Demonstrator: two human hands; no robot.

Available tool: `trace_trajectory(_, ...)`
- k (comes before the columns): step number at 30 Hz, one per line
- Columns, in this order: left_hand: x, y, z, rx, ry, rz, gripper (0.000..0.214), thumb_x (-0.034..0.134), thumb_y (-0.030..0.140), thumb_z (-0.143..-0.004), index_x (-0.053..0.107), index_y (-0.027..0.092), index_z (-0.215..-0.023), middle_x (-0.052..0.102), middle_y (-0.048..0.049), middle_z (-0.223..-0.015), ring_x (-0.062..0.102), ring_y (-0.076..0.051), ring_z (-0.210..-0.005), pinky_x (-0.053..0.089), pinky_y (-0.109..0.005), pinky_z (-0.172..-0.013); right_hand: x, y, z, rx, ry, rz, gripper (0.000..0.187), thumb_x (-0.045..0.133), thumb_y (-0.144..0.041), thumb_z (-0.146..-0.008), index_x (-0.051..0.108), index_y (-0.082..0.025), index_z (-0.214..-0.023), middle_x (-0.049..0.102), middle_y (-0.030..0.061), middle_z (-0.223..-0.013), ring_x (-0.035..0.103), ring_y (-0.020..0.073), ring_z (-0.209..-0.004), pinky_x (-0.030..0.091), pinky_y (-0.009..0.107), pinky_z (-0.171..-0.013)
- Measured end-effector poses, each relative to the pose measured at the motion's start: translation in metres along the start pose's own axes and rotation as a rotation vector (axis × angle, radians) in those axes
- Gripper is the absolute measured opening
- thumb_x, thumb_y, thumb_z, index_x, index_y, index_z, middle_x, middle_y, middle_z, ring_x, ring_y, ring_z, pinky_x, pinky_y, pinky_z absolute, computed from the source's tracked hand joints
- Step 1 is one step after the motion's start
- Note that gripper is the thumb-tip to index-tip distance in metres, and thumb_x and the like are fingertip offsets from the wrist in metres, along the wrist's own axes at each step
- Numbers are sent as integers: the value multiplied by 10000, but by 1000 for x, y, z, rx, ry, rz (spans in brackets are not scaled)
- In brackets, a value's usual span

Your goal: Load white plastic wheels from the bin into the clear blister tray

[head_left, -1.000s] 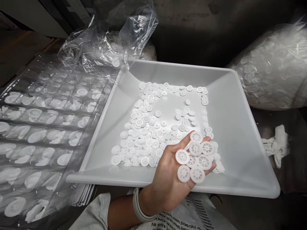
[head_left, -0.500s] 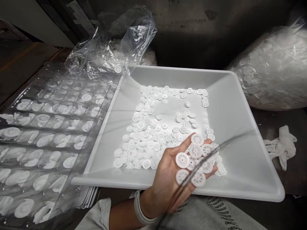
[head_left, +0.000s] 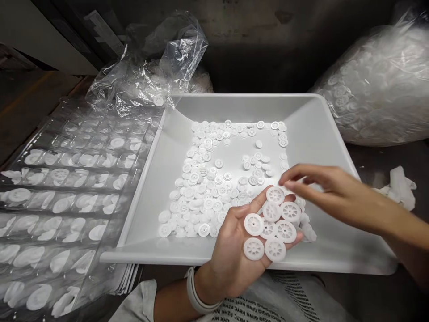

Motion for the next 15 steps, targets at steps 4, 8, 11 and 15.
trace_trajectory(4, 1, -1, -1, -9, -35, -26, 488, 276, 308, -957, 507, 178, -1367, 643, -104, -1275, 613, -211, -1122, 378, -461, -1049, 17, 3, -8, 83, -211, -191, 293, 554, -461, -900, 655, -206, -796, 595, -6, -734, 531, 134, -706, 435, 266, -653)
trace_trajectory(8, 0, -2, -2, -1, -15, -55, 473, 303, 319, -947, 537, 197, -1340, 650, -100, -1255, 601, -227, -1134, 397, -462, -1021, 19, 5, -7, 42, -126, -289, 219, 591, -419, -887, 642, -222, -805, 592, -6, -798, 546, 131, -748, 443, 241, -651)
trace_trajectory(11, 1, -4, -3, -20, 18, -95, 454, 332, 318, -938, 563, 193, -1308, 669, -99, -1215, 620, -232, -1091, 405, -461, -1006, 21, 3, -3, -48, -37, -230, 200, 598, -409, -889, 639, -235, -800, 589, 7, -922, 567, 146, -851, 478, 225, -675)
trace_trajectory(15, 5, -6, -2, -48, 55, -131, 471, 302, 344, -946, 602, 142, -1248, 694, -111, -1132, 629, -241, -1061, 390, -440, -1019, 31, -3, -1, -102, -26, -144, 192, 604, -391, -887, 634, -244, -768, 563, 11, -990, 569, 155, -941, 509, 204, -695)
Point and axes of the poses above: each hand's wrist, its own z-axis away from the middle knuckle, its own x-axis out of the palm, y = z × x, the point moved 1 cm from there along -z, towards the middle knuckle
